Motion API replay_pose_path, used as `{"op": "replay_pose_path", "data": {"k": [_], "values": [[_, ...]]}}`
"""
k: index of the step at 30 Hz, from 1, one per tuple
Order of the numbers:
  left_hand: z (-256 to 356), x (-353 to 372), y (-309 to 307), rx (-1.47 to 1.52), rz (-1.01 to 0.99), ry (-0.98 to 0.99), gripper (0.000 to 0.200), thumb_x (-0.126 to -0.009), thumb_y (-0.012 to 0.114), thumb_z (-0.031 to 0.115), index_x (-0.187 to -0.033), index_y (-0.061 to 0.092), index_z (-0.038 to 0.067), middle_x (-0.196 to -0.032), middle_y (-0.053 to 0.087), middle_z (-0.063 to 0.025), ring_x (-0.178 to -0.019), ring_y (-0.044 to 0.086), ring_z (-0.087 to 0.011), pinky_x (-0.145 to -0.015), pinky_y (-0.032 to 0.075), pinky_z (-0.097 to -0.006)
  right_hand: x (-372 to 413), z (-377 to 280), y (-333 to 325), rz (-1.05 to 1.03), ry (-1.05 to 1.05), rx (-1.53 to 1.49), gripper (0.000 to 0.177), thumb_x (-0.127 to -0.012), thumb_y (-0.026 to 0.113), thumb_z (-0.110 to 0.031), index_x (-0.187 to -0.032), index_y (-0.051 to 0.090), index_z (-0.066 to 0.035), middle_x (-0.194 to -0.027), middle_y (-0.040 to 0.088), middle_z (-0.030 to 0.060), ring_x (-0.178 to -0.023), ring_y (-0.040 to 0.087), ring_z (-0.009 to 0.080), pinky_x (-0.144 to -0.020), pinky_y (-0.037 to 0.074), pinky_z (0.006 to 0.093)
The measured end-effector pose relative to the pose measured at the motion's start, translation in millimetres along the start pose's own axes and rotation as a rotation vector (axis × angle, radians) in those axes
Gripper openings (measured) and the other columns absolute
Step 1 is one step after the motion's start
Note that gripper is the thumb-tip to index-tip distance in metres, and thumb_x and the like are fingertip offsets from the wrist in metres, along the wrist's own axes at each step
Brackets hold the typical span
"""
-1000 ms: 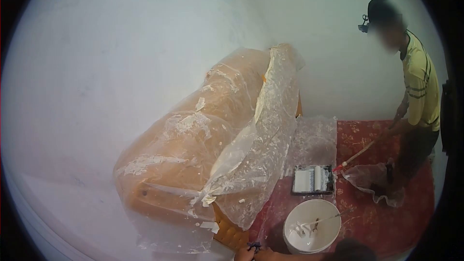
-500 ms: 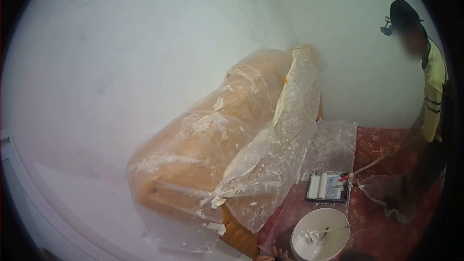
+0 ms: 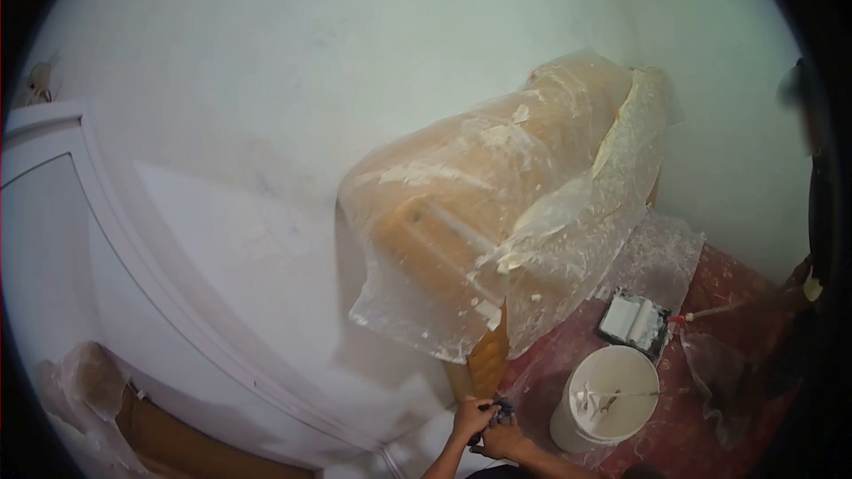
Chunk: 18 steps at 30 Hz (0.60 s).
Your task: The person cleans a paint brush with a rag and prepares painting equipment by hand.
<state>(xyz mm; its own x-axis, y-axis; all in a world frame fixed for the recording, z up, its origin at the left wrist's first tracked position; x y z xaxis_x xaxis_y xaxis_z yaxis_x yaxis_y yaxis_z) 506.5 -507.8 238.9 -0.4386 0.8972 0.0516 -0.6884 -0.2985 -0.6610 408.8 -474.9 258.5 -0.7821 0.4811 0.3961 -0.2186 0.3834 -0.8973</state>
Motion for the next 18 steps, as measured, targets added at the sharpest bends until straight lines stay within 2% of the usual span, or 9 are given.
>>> {"op": "replay_pose_path", "data": {"k": [1,4,5,6,9,10,12,16,18], "values": [[-5.3,9.3,-10.7,-0.034,0.042,-0.026,0.033,-0.071,0.074,0.034,-0.095,0.072,0.012,-0.096,0.059,-0.0193,-0.09,0.061,-0.0318,-0.08,0.048,-0.0357,3.0,-12.2,2.0,0.015,-0.069,-0.081,0.066,-0.083,0.052,-0.057,-0.135,0.042,-0.017,-0.145,0.027,0.0217,-0.136,0.018,0.0425,-0.107,0.016,0.0585],[-39.0,21.1,-22.1,0.001,0.121,-0.086,0.033,-0.07,0.074,0.033,-0.094,0.072,0.011,-0.092,0.06,-0.0199,-0.086,0.062,-0.0336,-0.078,0.049,-0.0363,26.8,-48.1,-7.8,0.02,-0.141,-0.082,0.067,-0.082,0.057,-0.051,-0.137,0.039,-0.017,-0.147,0.02,0.023,-0.135,0.019,0.0435,-0.106,0.018,0.0594],[-49.0,28.7,-28.0,0.049,0.148,-0.096,0.027,-0.076,0.071,0.028,-0.094,0.071,0.008,-0.089,0.063,-0.0146,-0.078,0.064,-0.0279,-0.073,0.05,-0.0332,36.6,-56.9,-6.9,0.001,-0.151,-0.078,0.067,-0.082,0.057,-0.051,-0.137,0.039,-0.017,-0.147,0.02,0.023,-0.135,0.019,0.0435,-0.106,0.018,0.0594],[-76.6,33.4,-26.0,0.059,0.153,-0.116,0.027,-0.076,0.071,0.028,-0.094,0.071,0.008,-0.089,0.063,-0.0146,-0.078,0.064,-0.0279,-0.073,0.05,-0.0332,47.2,-66.9,-22.3,0.15,-0.218,-0.121,0.068,-0.081,0.06,-0.047,-0.137,0.037,-0.017,-0.147,0.016,0.0245,-0.135,0.02,0.0443,-0.105,0.02,0.059],[-194.8,42.2,48.2,0.923,-0.129,-0.309,0.026,-0.091,0.056,0.021,-0.108,0.062,0.003,-0.093,0.065,-0.0018,-0.075,0.062,-0.0153,-0.069,0.051,-0.0261,69.3,-71.7,-61.4,0.347,-0.276,-0.295,0.071,-0.079,0.066,-0.04,-0.139,0.034,-0.017,-0.147,0.011,0.0275,-0.134,0.02,0.0453,-0.104,0.023,0.057],[-141.3,82.8,19.9,1.033,-0.222,-0.532,0.035,-0.092,0.054,0.03,-0.116,0.057,0.004,-0.096,0.065,-0.0039,-0.08,0.063,-0.0178,-0.071,0.052,-0.0287,74.4,-66.8,-71.1,0.415,-0.26,-0.44,0.073,-0.078,0.068,-0.037,-0.139,0.033,-0.017,-0.146,0.009,0.0291,-0.134,0.02,0.0454,-0.104,0.024,0.0553],[-142.5,101.4,39.2,1.4,-0.346,-0.547,0.04,-0.096,0.042,0.036,-0.124,0.05,0.009,-0.111,0.059,-0.0098,-0.091,0.061,-0.0224,-0.086,0.049,-0.037,70.0,-60.8,-67.0,0.455,-0.28,-0.47,0.077,-0.079,0.067,-0.038,-0.141,0.029,-0.011,-0.145,0.009,0.0326,-0.133,0.02,0.0476,-0.106,0.024,0.0505],[-71.4,112.0,18.0,1.657,-0.324,-0.494,0.051,-0.092,0.047,0.045,-0.125,0.05,0.006,-0.114,0.059,-0.0077,-0.104,0.057,-0.0202,-0.091,0.046,-0.0357,41.9,-20.3,-14.5,0.456,-0.054,-0.82,0.083,-0.084,0.06,-0.046,-0.142,0.019,-0.002,-0.146,0.009,0.0311,-0.132,0.02,0.0481,-0.108,0.022,0.0449],[-32.5,108.2,7.4,1.77,-0.288,-0.442,0.051,-0.095,0.037,0.047,-0.127,0.047,0.009,-0.116,0.057,-0.0114,-0.106,0.055,-0.0254,-0.095,0.043,-0.0399,28.5,-11.3,11.9,0.328,-0.082,-1.518,0.073,-0.089,0.049,-0.05,-0.141,0.024,-0.006,-0.146,0.02,0.0224,-0.132,0.027,0.0393,-0.106,0.026,0.0449]]}}
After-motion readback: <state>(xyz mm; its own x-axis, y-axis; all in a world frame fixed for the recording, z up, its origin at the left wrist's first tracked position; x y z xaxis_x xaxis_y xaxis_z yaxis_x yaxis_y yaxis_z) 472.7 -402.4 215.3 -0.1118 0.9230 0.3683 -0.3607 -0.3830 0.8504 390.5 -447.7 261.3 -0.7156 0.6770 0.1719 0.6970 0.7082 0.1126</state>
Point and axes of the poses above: each hand's wrist, its own x-axis away from the middle knuckle, its own y-axis out of the palm, z = x × y, the point moved 9 cm from there along -x, towards the middle knuckle
